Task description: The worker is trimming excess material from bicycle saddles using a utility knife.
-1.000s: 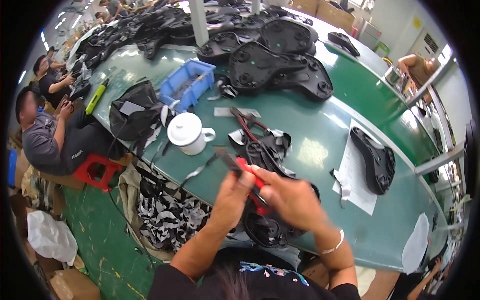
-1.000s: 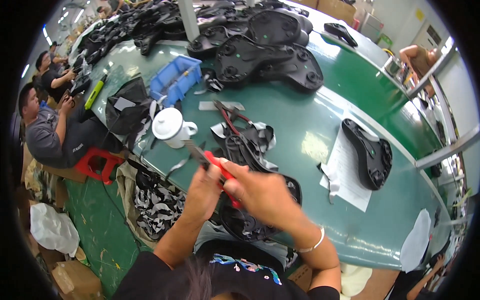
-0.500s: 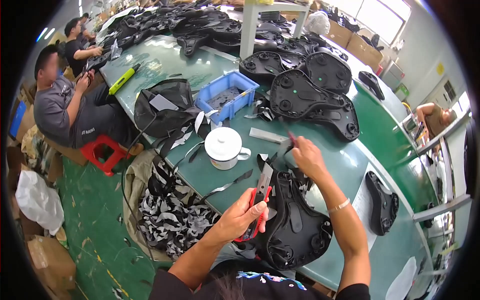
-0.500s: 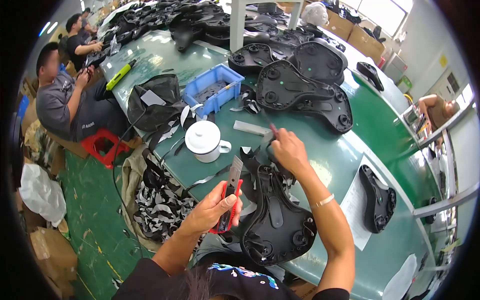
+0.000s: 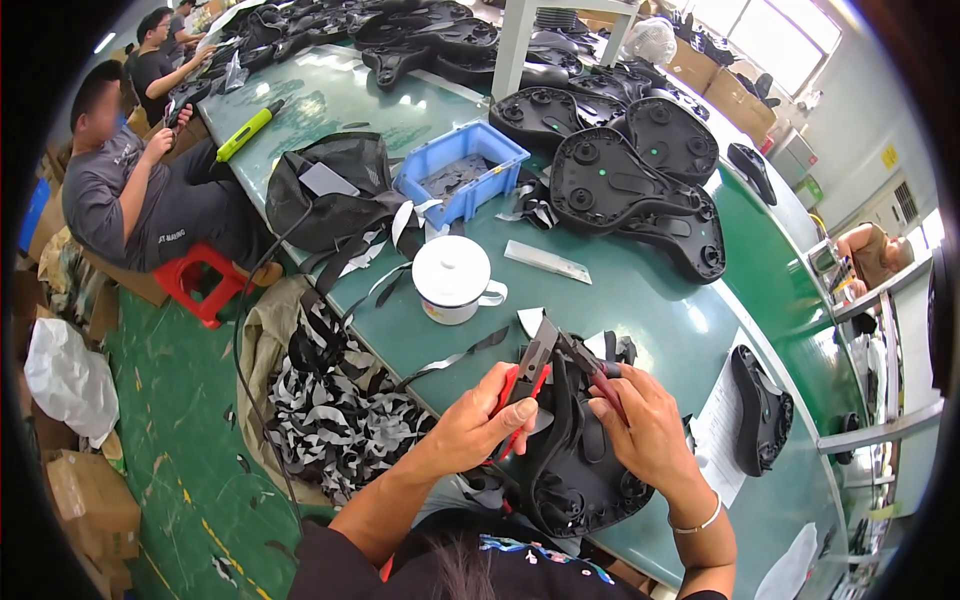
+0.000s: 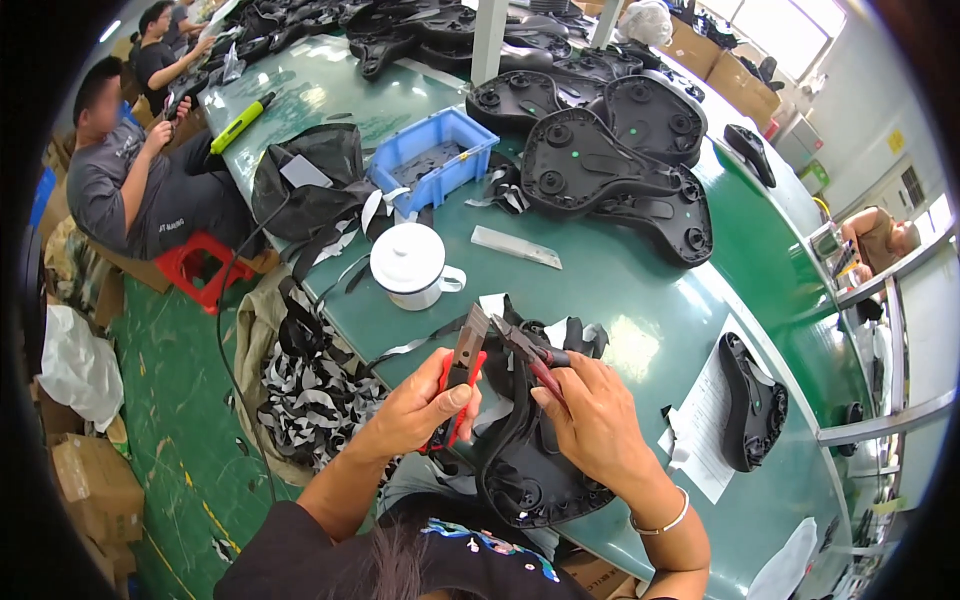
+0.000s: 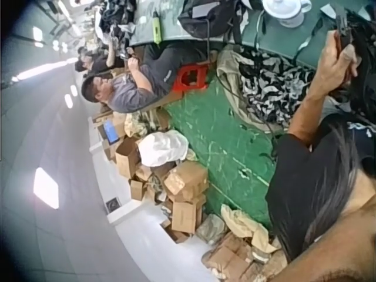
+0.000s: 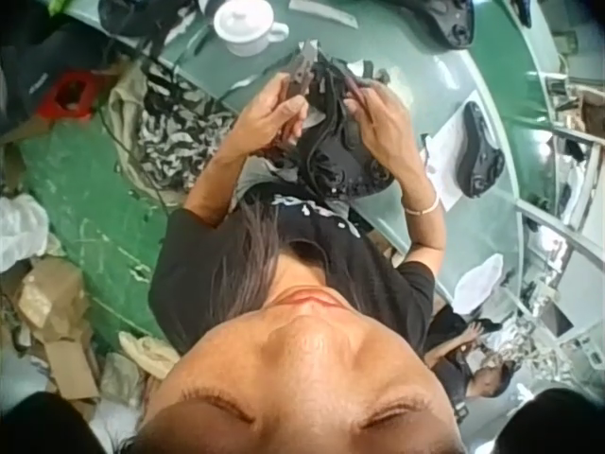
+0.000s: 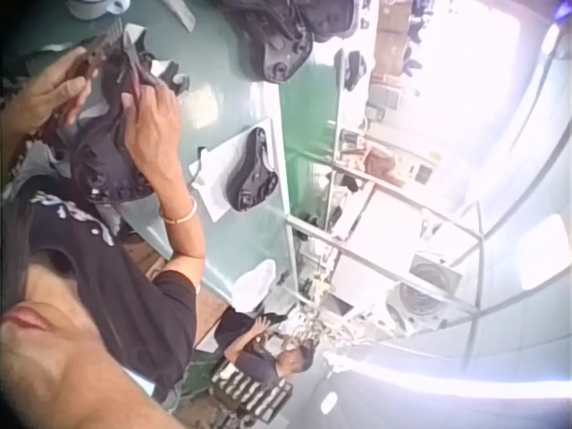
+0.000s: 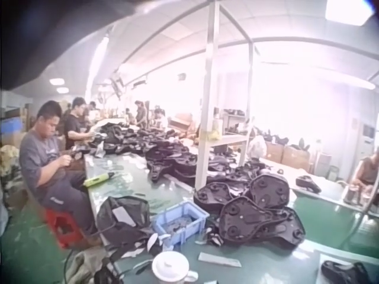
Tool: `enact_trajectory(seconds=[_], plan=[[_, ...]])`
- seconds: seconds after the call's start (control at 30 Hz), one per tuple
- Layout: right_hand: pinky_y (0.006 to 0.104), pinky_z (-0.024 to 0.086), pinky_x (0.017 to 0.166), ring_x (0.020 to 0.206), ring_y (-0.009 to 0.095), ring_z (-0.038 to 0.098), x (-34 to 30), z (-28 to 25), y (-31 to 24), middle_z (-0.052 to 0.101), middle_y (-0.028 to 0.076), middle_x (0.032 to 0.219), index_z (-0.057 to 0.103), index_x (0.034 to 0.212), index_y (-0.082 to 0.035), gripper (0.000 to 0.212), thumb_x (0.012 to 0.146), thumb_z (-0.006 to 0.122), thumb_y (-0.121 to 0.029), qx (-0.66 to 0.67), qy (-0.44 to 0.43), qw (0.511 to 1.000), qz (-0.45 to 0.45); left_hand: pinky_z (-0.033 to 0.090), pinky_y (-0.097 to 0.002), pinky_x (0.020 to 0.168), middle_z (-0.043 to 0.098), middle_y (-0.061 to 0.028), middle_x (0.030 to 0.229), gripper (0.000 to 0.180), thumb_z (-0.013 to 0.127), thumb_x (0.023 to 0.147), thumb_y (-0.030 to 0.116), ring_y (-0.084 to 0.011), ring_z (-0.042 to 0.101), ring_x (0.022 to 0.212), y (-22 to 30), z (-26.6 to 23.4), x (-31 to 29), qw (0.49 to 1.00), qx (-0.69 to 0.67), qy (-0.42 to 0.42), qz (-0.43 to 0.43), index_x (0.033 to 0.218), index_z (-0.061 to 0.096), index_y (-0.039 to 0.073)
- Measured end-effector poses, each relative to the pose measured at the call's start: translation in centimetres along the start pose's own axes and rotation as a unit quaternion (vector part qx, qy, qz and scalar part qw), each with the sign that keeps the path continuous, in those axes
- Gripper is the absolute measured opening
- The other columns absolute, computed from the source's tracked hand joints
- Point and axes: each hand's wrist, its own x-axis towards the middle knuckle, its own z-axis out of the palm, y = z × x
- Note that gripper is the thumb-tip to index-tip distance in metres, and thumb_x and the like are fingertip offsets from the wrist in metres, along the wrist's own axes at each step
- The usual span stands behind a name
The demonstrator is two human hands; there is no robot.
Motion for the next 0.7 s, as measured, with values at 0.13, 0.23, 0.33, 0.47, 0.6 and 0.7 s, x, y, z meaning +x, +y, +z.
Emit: enact_trajectory(seconds=[0.13, 0.23, 0.33, 0.47, 0.6, 0.7], plan=[[0.0421, 0.046, 0.073, 0.082, 0.037, 0.057, -0.18, 0.34, 0.18, 0.058, 0.020, 0.096, 0.061, 0.090, 0.003, 0.018, 0.085, 0.064, -0.014, -0.012, 0.021, 0.999, -0.021, 0.046, -0.0251, 0.057, 0.056, -0.0039, 0.078, 0.039, 0.050, 0.097, 0.034, -0.0109, 0.057, 0.059, 0.08, 0.01, -0.05, 1.000, -0.001, 0.002, -0.006, 0.114, 0.041, 0.000], [0.0413, 0.045, 0.071, 0.079, 0.036, 0.057, -0.09, 0.42, 0.00, 0.058, 0.019, 0.094, 0.061, 0.090, 0.003, 0.018, 0.085, 0.064, -0.015, -0.004, 0.014, 0.999, -0.029, 0.046, -0.0251, 0.057, 0.056, -0.0042, 0.078, 0.039, 0.051, 0.097, 0.034, -0.0110, 0.057, 0.059, 0.03, -0.12, -0.22, 1.000, 0.004, 0.002, -0.009, 0.114, 0.042, 0.000], [0.0407, 0.045, 0.068, 0.076, 0.036, 0.055, -0.04, 0.47, -0.20, 0.056, 0.019, 0.089, 0.060, 0.089, 0.003, 0.017, 0.084, 0.064, -0.014, -0.007, 0.014, 0.999, -0.029, 0.046, -0.0250, 0.057, 0.056, -0.0043, 0.078, 0.040, 0.051, 0.097, 0.035, -0.0110, 0.058, 0.060, -0.21, -0.22, -0.30, 1.000, 0.007, -0.001, -0.015, 0.114, 0.043, 0.000], [0.0412, 0.043, 0.064, 0.071, 0.034, 0.053, -0.20, 0.47, -0.44, 0.054, 0.018, 0.085, 0.057, 0.084, 0.003, 0.017, 0.084, 0.064, -0.013, -0.015, 0.009, 1.000, -0.024, 0.045, -0.0250, 0.057, 0.056, -0.0041, 0.077, 0.041, 0.051, 0.096, 0.037, -0.0109, 0.058, 0.060, -0.31, -0.19, -0.40, 1.000, 0.007, -0.004, -0.019, 0.114, 0.043, 0.001], [0.0412, 0.042, 0.060, 0.069, 0.034, 0.052, -0.30, 0.52, -0.47, 0.052, 0.017, 0.082, 0.052, 0.080, 0.002, 0.019, 0.083, 0.065, -0.012, -0.025, 0.010, 0.999, -0.025, 0.045, -0.0249, 0.057, 0.056, -0.0040, 0.077, 0.042, 0.051, 0.096, 0.038, -0.0109, 0.058, 0.060, -0.18, -0.10, -0.40, 1.000, 0.016, -0.006, -0.020, 0.114, 0.043, 0.001], [0.0409, 0.041, 0.058, 0.067, 0.033, 0.051, -0.41, 0.76, -0.34, 0.052, 0.016, 0.081, 0.051, 0.080, 0.002, 0.020, 0.083, 0.065, -0.012, -0.033, 0.008, 0.999, -0.025, 0.045, -0.0248, 0.057, 0.056, -0.0037, 0.077, 0.041, 0.051, 0.097, 0.038, -0.0108, 0.058, 0.060, -0.17, -0.12, -0.39, 1.000, 0.010, -0.009, -0.025, 0.114, 0.043, 0.001]])
